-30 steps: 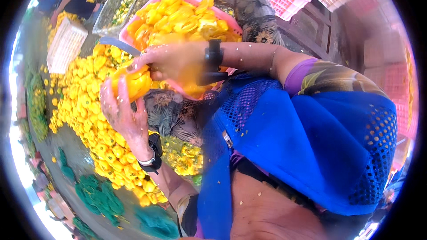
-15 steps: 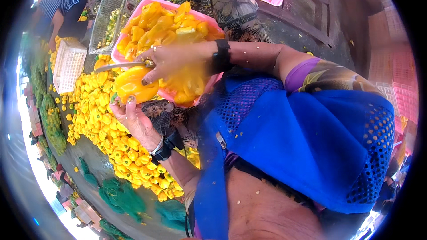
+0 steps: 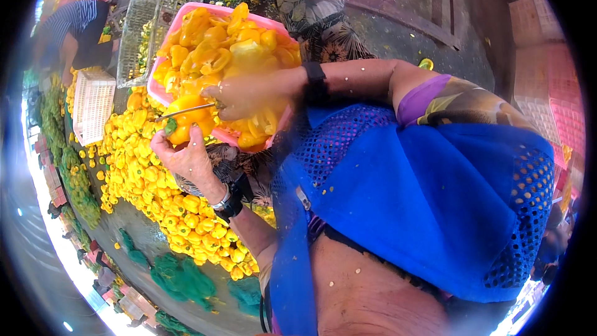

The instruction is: The person de-cores and slices yellow bell peppers using a knife, placing the processed peppers into a pink tray.

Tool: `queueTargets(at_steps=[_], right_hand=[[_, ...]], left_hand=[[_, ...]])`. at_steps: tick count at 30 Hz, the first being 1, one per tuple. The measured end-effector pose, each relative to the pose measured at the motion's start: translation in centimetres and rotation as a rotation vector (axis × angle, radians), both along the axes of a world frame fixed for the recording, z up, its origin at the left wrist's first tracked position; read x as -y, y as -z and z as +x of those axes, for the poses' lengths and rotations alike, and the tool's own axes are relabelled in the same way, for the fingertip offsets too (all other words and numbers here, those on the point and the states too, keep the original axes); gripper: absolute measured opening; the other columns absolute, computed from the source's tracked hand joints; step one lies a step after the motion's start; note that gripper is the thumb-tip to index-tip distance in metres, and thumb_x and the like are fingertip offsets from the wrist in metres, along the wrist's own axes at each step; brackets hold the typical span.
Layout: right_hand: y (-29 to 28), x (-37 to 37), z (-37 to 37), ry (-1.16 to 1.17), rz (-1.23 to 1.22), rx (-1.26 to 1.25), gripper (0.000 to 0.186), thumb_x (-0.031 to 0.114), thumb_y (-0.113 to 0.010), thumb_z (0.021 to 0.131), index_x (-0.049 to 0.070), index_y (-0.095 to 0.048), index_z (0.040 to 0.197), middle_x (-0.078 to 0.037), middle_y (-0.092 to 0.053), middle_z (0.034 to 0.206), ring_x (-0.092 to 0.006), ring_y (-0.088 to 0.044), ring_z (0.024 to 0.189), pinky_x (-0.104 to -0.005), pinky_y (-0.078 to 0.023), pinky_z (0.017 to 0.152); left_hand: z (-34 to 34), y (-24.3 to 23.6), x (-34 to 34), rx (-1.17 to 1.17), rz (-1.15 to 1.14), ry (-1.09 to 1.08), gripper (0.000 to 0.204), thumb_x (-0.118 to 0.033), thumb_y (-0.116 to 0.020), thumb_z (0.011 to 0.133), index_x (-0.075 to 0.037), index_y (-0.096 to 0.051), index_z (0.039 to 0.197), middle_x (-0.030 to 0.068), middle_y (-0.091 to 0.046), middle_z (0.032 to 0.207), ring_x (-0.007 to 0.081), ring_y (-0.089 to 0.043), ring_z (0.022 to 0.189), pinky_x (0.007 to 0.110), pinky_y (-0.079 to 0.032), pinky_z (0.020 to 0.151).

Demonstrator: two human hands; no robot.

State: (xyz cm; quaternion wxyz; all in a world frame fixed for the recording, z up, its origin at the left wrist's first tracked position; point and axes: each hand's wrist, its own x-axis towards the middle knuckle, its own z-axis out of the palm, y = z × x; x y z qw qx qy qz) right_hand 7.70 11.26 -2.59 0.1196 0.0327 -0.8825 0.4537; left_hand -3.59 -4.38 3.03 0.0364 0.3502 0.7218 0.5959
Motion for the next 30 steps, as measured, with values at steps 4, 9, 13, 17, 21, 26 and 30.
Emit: queueTargets(at_steps=[4, 9, 13, 17, 21, 26, 30], right_hand=[[5.4, -0.1, -0.3, -0.031, 0.082, -0.218, 0.057, 0.023, -0.055, 0.084, -0.001, -0.036, 0.132, -0.023, -0.059, 0.082, -0.0337, -0.059, 0.076, -0.0419, -0.045, 0.065], [11.1, 0.4, -1.2, -0.149, -0.017, -0.071, 0.057, 0.041, -0.054, 0.083, 0.002, -0.045, 0.123, -0.021, -0.055, 0.093, -0.0346, -0.054, 0.089, -0.0456, -0.041, 0.078], [13.6, 0.6, -0.1, -0.215, -0.004, 0.004, 0.062, 0.056, -0.053, 0.082, 0.004, -0.052, 0.117, -0.020, -0.052, 0.103, -0.0354, -0.050, 0.099, -0.0485, -0.038, 0.089], [10.1, 0.1, 2.0, -0.298, 0.092, 0.023, 0.060, 0.061, -0.051, 0.083, 0.005, -0.057, 0.106, -0.015, -0.052, 0.097, -0.0304, -0.050, 0.092, -0.0476, -0.040, 0.087], [1.7, -1.8, 4.1, -0.130, -0.776, 0.473, 0.048, 0.053, -0.055, 0.084, 0.006, -0.057, 0.093, -0.006, -0.052, 0.080, -0.0181, -0.048, 0.072, -0.0397, -0.043, 0.068], [1.8, 0.0, 0.7, -0.069, -1.441, 0.429, 0.043, 0.037, -0.063, 0.086, -0.004, -0.061, 0.097, -0.002, -0.061, 0.064, -0.0060, -0.051, 0.042, -0.0166, -0.040, 0.041], [4.8, -0.5, 0.6, 0.201, -1.089, 0.243, 0.033, 0.025, -0.061, 0.086, -0.003, -0.061, 0.103, -0.004, -0.062, 0.070, -0.0060, -0.052, 0.044, -0.0164, -0.041, 0.043]], left_hand=[[0.6, -0.1, -0.3, -0.156, -0.238, -0.016, 0.042, 0.000, -0.071, 0.067, -0.002, -0.048, 0.103, 0.0091, -0.054, 0.099, 0.0193, -0.057, 0.091, 0.032, -0.050, 0.082], [1.8, 1.1, -0.8, -0.755, -0.414, 0.032, 0.039, -0.011, -0.072, 0.063, -0.007, -0.054, 0.097, 0.0132, -0.058, 0.094, 0.0312, -0.058, 0.089, 0.039, -0.047, 0.082], [2.1, 1.3, -0.5, -0.408, -0.277, -0.049, 0.040, -0.003, -0.071, 0.067, -0.004, -0.051, 0.101, 0.0109, -0.057, 0.097, 0.0227, -0.057, 0.091, 0.033, -0.048, 0.083], [0.4, -0.7, 1.9, 0.032, -0.051, -0.280, 0.043, 0.010, -0.068, 0.073, 0.000, -0.043, 0.107, 0.0112, -0.052, 0.099, 0.0180, -0.053, 0.092, 0.032, -0.048, 0.083], [0.7, 0.9, 1.8, 0.134, 0.034, -0.061, 0.043, 0.011, -0.068, 0.074, -0.001, -0.042, 0.106, 0.0089, -0.050, 0.100, 0.0176, -0.053, 0.092, 0.030, -0.048, 0.081], [4.3, 2.3, 1.6, 0.279, -0.007, 0.066, 0.042, 0.007, -0.070, 0.076, -0.001, -0.042, 0.107, 0.0081, -0.049, 0.104, 0.0171, -0.052, 0.096, 0.029, -0.045, 0.087], [4.0, 3.6, 0.8, 0.590, -0.047, 0.020, 0.037, 0.000, -0.071, 0.079, -0.001, -0.041, 0.102, 0.0112, -0.050, 0.102, 0.0151, -0.054, 0.089, 0.028, -0.051, 0.074]])
